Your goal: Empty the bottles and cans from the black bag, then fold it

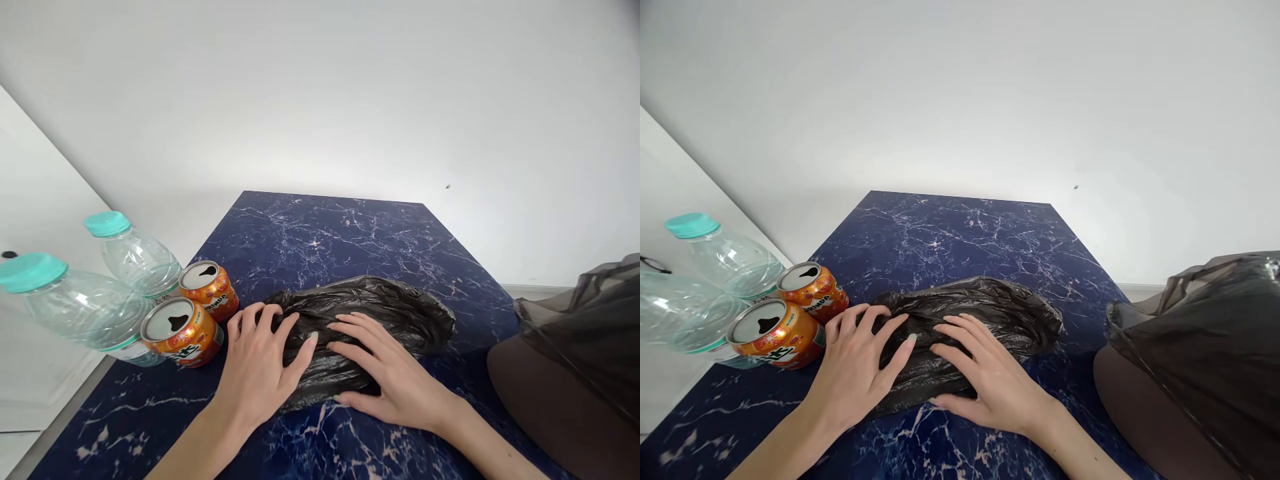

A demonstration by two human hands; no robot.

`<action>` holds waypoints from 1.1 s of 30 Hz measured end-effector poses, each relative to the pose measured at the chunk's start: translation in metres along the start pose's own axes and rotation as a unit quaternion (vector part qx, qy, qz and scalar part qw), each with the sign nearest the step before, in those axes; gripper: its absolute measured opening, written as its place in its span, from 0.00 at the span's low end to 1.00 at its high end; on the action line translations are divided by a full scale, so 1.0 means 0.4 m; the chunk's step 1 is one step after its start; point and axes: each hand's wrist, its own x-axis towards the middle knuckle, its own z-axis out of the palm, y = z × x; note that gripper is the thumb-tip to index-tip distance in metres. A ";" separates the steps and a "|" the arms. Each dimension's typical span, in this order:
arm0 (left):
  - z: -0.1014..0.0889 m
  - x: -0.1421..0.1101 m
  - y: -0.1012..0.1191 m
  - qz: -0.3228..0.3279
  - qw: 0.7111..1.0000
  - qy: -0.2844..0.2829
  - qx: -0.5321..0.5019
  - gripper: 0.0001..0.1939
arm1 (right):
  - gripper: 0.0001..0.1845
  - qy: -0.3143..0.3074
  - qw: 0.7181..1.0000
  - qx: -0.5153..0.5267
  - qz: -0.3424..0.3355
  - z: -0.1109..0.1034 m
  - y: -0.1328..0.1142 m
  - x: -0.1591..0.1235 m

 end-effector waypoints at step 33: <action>-0.005 0.016 -0.029 -0.046 0.989 -0.054 -0.128 0.24 | 0.09 0.233 0.952 0.010 0.196 -0.017 0.122 -0.018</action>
